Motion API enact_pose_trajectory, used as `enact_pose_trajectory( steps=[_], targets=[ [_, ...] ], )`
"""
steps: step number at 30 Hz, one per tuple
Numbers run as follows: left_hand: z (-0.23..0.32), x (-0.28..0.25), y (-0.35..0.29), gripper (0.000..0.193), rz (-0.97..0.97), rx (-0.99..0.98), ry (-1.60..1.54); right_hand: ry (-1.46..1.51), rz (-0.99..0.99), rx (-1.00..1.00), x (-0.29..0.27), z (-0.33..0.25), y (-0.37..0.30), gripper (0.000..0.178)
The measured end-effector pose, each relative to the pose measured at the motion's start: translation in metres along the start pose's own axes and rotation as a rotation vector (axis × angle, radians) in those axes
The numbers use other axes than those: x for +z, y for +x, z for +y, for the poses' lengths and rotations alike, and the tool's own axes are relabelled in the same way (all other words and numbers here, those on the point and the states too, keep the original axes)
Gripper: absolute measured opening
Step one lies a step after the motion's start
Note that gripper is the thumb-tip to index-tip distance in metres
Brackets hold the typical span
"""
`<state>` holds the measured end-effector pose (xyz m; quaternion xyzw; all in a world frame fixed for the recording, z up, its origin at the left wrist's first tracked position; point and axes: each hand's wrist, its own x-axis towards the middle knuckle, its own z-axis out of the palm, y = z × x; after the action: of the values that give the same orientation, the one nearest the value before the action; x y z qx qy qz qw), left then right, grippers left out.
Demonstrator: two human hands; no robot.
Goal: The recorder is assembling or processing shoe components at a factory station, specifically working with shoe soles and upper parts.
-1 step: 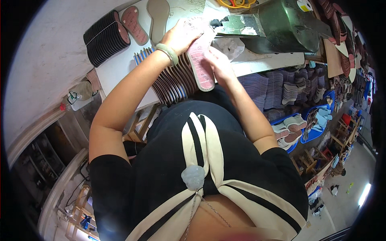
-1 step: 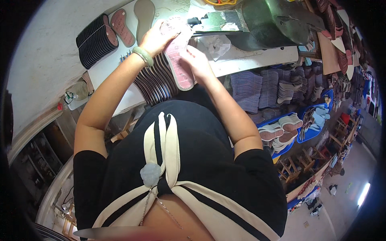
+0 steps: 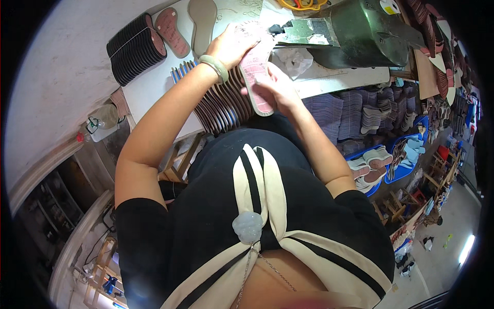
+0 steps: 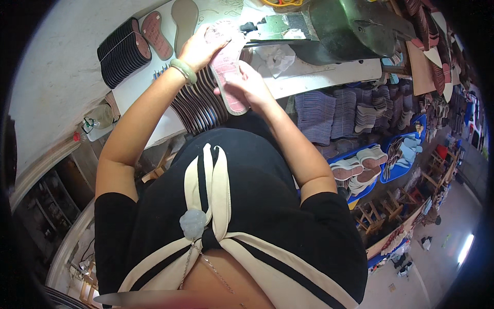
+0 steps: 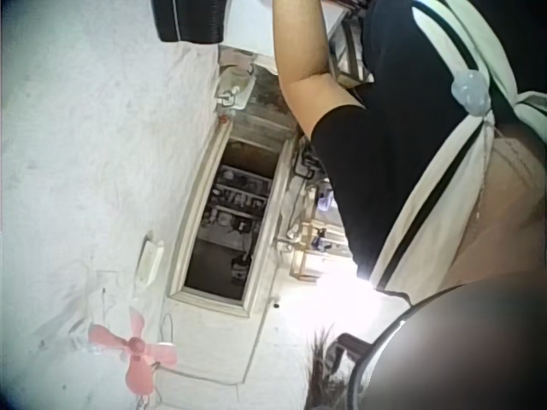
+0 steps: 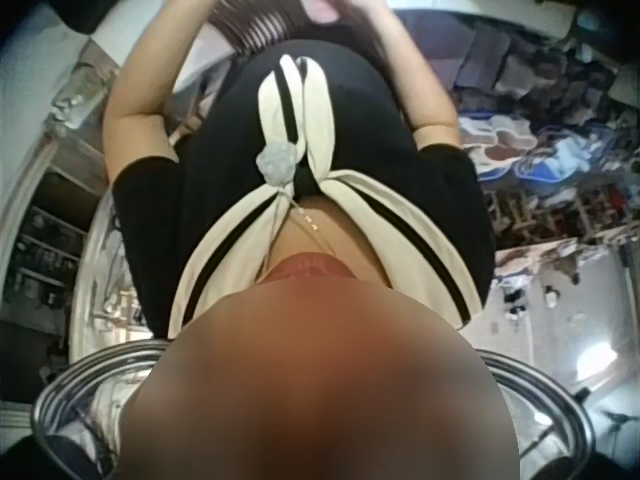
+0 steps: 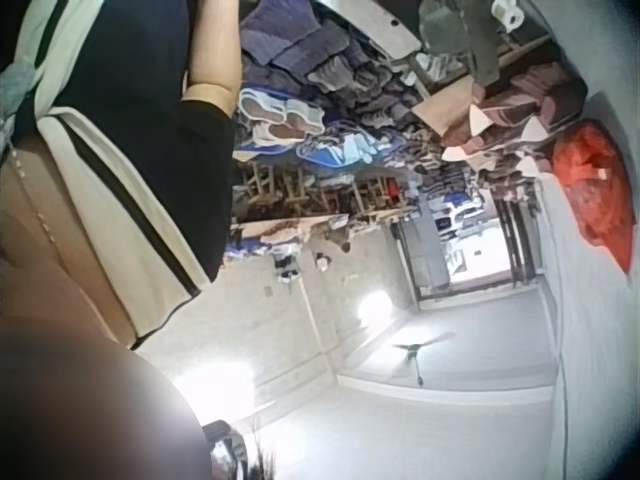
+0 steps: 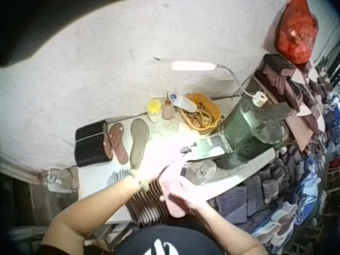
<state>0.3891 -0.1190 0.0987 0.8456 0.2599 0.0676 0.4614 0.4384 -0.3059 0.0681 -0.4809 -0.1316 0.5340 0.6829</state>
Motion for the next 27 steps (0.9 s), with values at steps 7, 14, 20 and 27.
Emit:
enact_pose_trajectory(
  steps=[7, 14, 20, 27],
  targets=[
    [-0.014, 0.007, 0.026, 0.072, 0.122, -0.098, 0.046, 0.097, -0.057, 0.119, -0.013, -0.022, -0.009, 0.044],
    [-0.033, 0.011, 0.06, 0.07, 0.168, -0.123, 0.129, 0.061, 0.013, 0.074, -0.022, -0.048, -0.008, 0.033],
    [-0.075, -0.002, 0.05, 0.072, 0.271, -0.211, -0.099, 0.052, -0.008, 0.091, 0.021, -0.049, 0.01, 0.036],
    [-0.166, -0.021, -0.113, 0.069, 0.826, -0.402, 0.001, -1.058, 0.287, -0.415, 0.078, 0.013, 0.119, 0.056]
  ],
)
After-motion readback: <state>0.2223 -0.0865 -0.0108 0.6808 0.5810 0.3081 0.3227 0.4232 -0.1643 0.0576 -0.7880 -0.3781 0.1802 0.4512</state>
